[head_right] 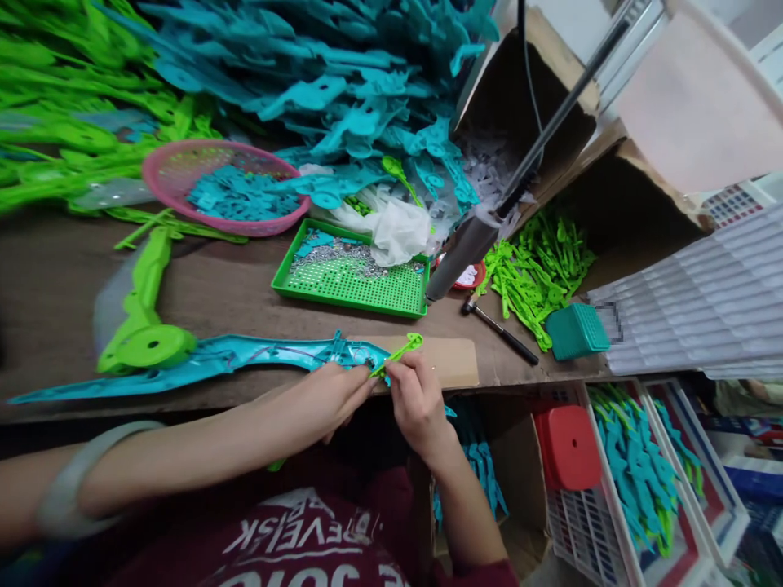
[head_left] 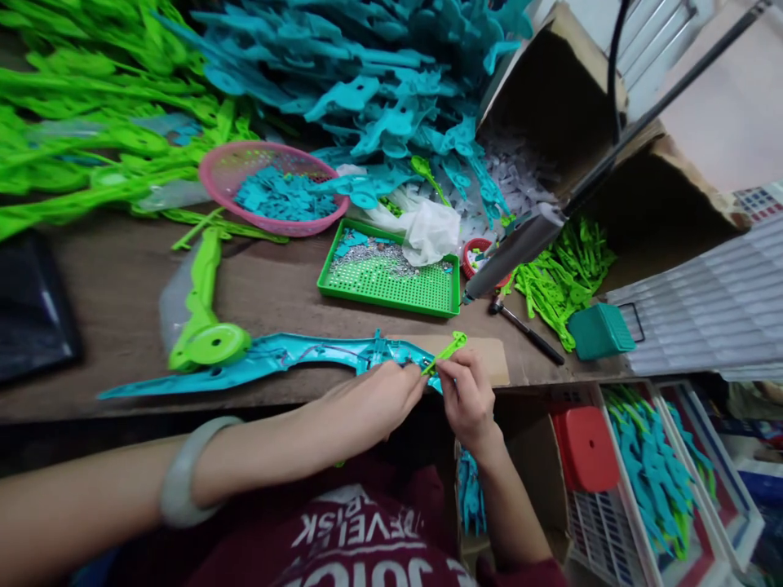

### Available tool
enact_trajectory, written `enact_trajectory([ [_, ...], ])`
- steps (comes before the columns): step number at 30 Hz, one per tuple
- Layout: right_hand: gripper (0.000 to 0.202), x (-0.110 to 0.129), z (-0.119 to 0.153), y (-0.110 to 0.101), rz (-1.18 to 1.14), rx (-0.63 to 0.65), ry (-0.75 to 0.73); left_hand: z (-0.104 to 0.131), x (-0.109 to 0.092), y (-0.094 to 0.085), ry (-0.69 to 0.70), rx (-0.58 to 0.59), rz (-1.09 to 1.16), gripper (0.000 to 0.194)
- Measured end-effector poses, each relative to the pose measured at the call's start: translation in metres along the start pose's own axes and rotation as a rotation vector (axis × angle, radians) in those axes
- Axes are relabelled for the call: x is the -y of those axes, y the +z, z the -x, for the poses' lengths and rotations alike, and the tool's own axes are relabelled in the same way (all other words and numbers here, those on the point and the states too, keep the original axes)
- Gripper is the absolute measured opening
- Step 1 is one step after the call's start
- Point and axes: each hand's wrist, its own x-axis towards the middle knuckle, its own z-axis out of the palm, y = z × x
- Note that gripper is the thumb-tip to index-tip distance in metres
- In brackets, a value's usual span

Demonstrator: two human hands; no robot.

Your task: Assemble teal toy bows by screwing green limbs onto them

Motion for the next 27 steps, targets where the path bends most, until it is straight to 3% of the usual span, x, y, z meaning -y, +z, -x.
enact_trajectory([
  [5, 0.033, -0.005, 0.0, -0.007, -0.096, 0.099, 0.032, 0.002, -0.005, 0.002, 0.006, 0.033, 0.101, 0.041],
  [14, 0.013, -0.004, -0.01, -0.004, -0.15, 0.013, 0.16, 0.001, -0.01, 0.005, -0.041, -0.006, 0.119, 0.042],
  [17, 0.014, -0.004, -0.008, -0.003, -0.114, 0.031, 0.125, 0.002, -0.005, 0.008, -0.094, -0.014, 0.041, 0.043],
  [21, 0.015, -0.002, -0.007, -0.006, -0.069, 0.063, 0.118, 0.005, 0.001, 0.012, -0.006, -0.147, -0.176, 0.036],
  [24, 0.015, -0.001, -0.005, -0.007, -0.093, 0.06, 0.156, 0.005, -0.003, 0.012, 0.006, -0.111, -0.171, 0.036],
  [27, 0.017, 0.001, -0.003, -0.005, -0.073, -0.026, 0.176, 0.004, -0.012, 0.008, -0.001, -0.084, -0.157, 0.036],
])
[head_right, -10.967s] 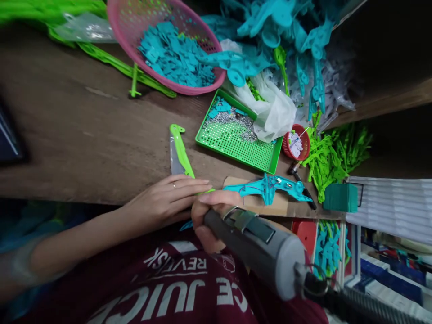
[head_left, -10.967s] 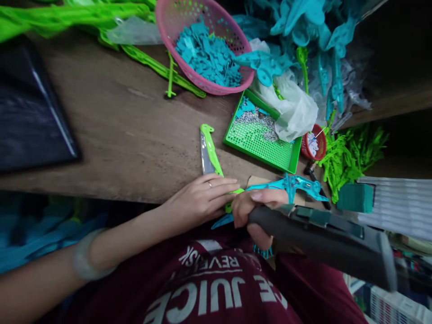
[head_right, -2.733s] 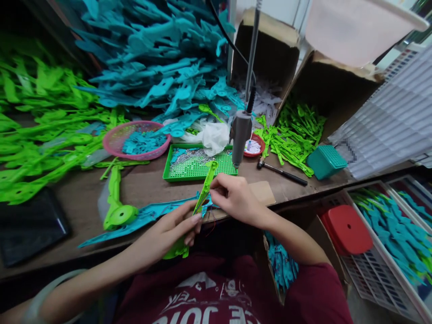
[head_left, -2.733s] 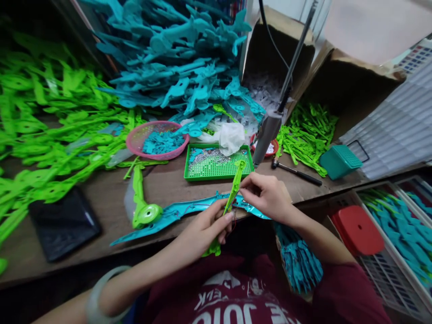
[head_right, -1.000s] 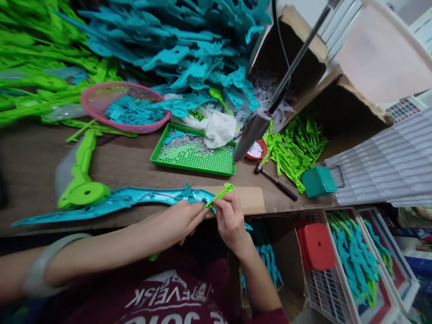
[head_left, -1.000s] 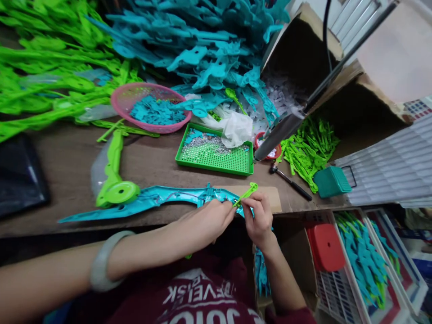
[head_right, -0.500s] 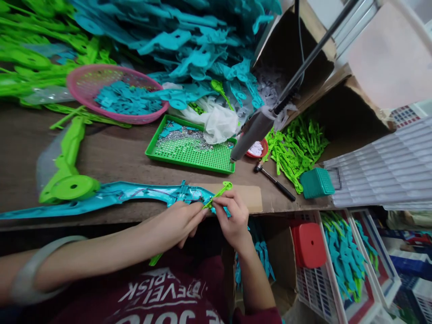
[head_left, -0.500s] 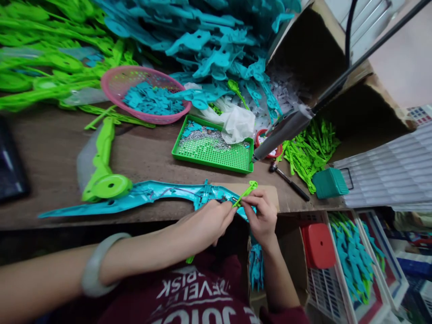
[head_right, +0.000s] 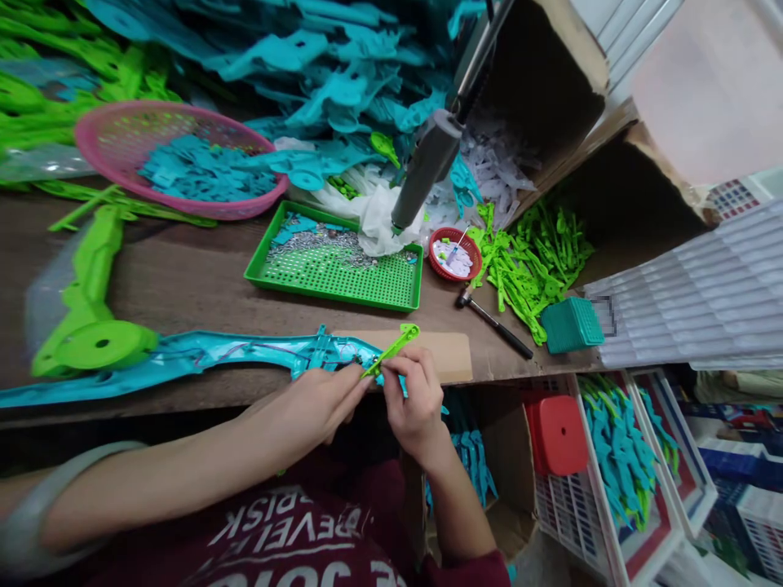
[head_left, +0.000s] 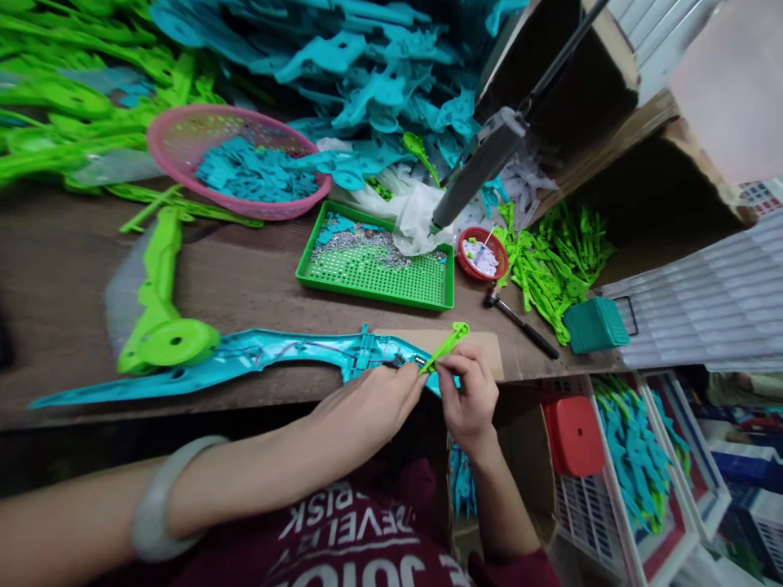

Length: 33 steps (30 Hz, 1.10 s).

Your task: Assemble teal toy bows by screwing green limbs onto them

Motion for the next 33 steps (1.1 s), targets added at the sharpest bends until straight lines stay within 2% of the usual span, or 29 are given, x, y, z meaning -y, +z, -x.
enact_trajectory([
  [4, 0.02, 0.004, 0.003, 0.002, 0.053, -0.039, 0.01, 0.0, -0.008, -0.005, -0.016, -0.006, -0.042, 0.032],
  [10, 0.018, 0.007, 0.003, -0.002, 0.038, -0.042, 0.049, -0.001, -0.011, -0.009, -0.028, 0.105, 0.296, 0.043],
  [15, 0.019, 0.006, 0.004, 0.001, 0.079, -0.053, 0.027, -0.004, -0.012, -0.012, -0.006, 0.141, 0.4, 0.044],
  [17, 0.018, 0.007, 0.005, 0.001, 0.111, -0.02, 0.023, -0.004, -0.01, -0.01, -0.007, 0.123, 0.345, 0.044],
  [20, 0.016, 0.01, 0.005, -0.001, 0.142, 0.063, 0.053, -0.003, -0.005, -0.002, -0.014, 0.032, 0.136, 0.038],
  [22, 0.016, 0.011, 0.004, -0.003, 0.116, 0.08, 0.078, -0.003, -0.001, 0.003, 0.001, -0.03, 0.033, 0.034],
  [24, 0.016, 0.012, 0.003, -0.006, 0.046, 0.066, 0.107, -0.003, 0.001, 0.007, 0.012, -0.05, 0.035, 0.035],
  [28, 0.011, 0.011, 0.002, -0.006, -0.12, 0.001, 0.251, -0.002, -0.001, 0.005, 0.017, -0.008, 0.144, 0.037],
  [31, 0.003, 0.009, 0.003, 0.0, -0.319, -0.108, 0.468, 0.0, -0.005, 0.002, 0.005, 0.04, 0.162, 0.035],
  [33, 0.015, 0.007, 0.006, 0.006, -0.528, -0.155, 0.631, 0.002, -0.007, 0.002, 0.01, 0.08, 0.176, 0.035],
])
